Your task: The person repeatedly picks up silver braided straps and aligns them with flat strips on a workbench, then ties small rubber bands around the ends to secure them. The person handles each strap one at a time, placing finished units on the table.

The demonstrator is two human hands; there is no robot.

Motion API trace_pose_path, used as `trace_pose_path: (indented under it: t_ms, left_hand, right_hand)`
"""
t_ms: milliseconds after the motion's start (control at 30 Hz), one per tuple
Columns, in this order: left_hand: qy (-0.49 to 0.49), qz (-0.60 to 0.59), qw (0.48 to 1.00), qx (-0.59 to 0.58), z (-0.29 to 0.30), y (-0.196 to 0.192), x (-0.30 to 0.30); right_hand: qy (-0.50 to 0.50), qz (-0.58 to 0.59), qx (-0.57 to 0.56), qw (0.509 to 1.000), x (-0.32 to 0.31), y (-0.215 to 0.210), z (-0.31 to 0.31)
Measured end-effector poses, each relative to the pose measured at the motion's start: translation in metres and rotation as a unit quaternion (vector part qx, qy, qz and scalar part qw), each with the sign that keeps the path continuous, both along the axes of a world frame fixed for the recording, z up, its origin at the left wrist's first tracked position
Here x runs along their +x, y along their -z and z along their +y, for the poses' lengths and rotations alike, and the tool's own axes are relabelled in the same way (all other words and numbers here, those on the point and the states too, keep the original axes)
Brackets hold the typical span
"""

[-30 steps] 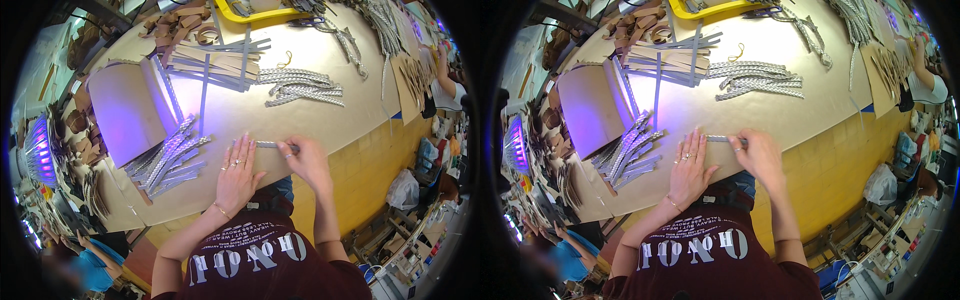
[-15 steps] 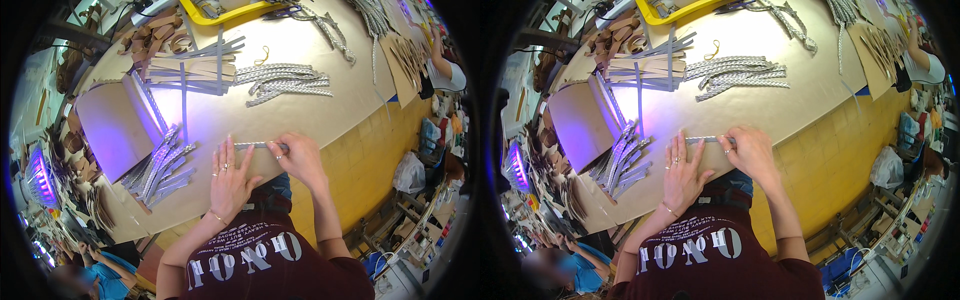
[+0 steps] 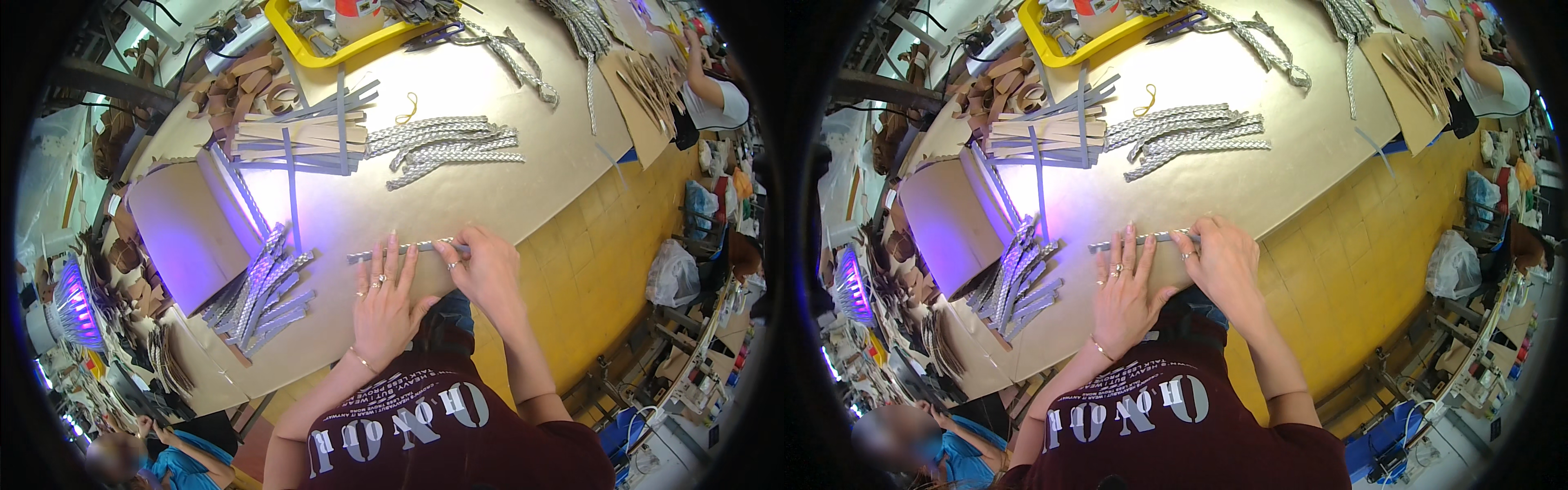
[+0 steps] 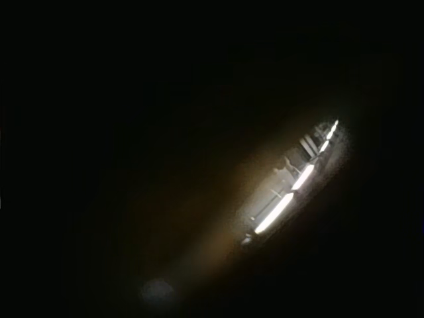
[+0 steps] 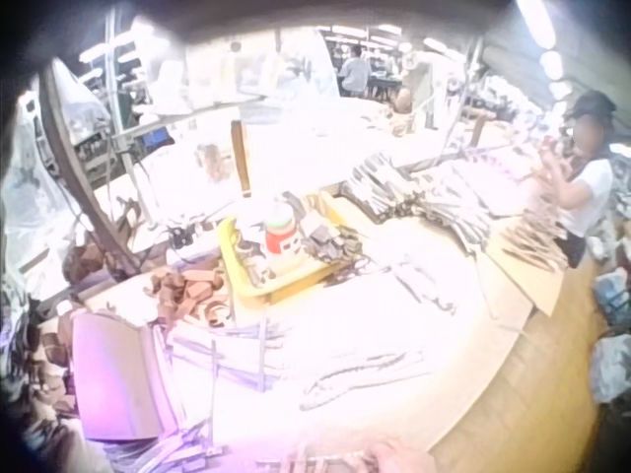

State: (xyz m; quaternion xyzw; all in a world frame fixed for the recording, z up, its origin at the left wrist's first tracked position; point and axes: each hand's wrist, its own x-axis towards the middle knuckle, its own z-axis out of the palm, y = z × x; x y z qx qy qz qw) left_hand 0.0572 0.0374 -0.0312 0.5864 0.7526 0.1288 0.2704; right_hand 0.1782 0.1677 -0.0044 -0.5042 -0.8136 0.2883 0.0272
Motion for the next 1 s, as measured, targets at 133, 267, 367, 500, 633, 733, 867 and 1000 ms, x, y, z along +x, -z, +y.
trace_pose_path:
  t_ms: [133, 267, 367, 500, 633, 733, 867, 1000]
  left_hand:
    - [-0.001, -0.046, 0.999, 0.019, -0.005, 0.010, -0.006]
    - [0.016, 0.011, 1.000, 0.019, -0.006, 0.015, -0.003]
    - [0.011, 0.024, 1.000, 0.015, -0.004, 0.015, 0.000]
    - [-0.029, -0.036, 0.998, 0.040, -0.003, 0.011, 0.002]
    - [-0.024, -0.024, 0.998, 0.045, -0.004, 0.010, 0.001]
    - [-0.024, -0.022, 0.999, 0.043, -0.005, 0.012, 0.002]
    - [-0.023, -0.017, 0.998, 0.055, -0.006, 0.015, 0.004]
    - [-0.027, -0.014, 0.998, 0.052, -0.007, 0.016, 0.005]
  right_hand:
    - [-0.064, -0.006, 0.063, 0.996, -0.006, -0.009, -0.011]
    - [-0.121, 0.094, 0.059, 0.986, -0.021, -0.012, -0.022]
    - [-0.082, 0.214, -0.058, 0.972, -0.017, -0.011, -0.016]
    - [0.019, 0.229, -0.121, 0.966, 0.005, -0.001, 0.002]
    - [0.022, 0.184, -0.057, 0.981, 0.011, 0.016, 0.007]
    - [0.020, 0.168, -0.039, 0.985, 0.012, 0.020, 0.005]
    - [0.010, 0.148, -0.022, 0.989, 0.011, 0.021, 0.006]
    - [0.008, 0.141, -0.019, 0.990, 0.010, 0.022, 0.007]
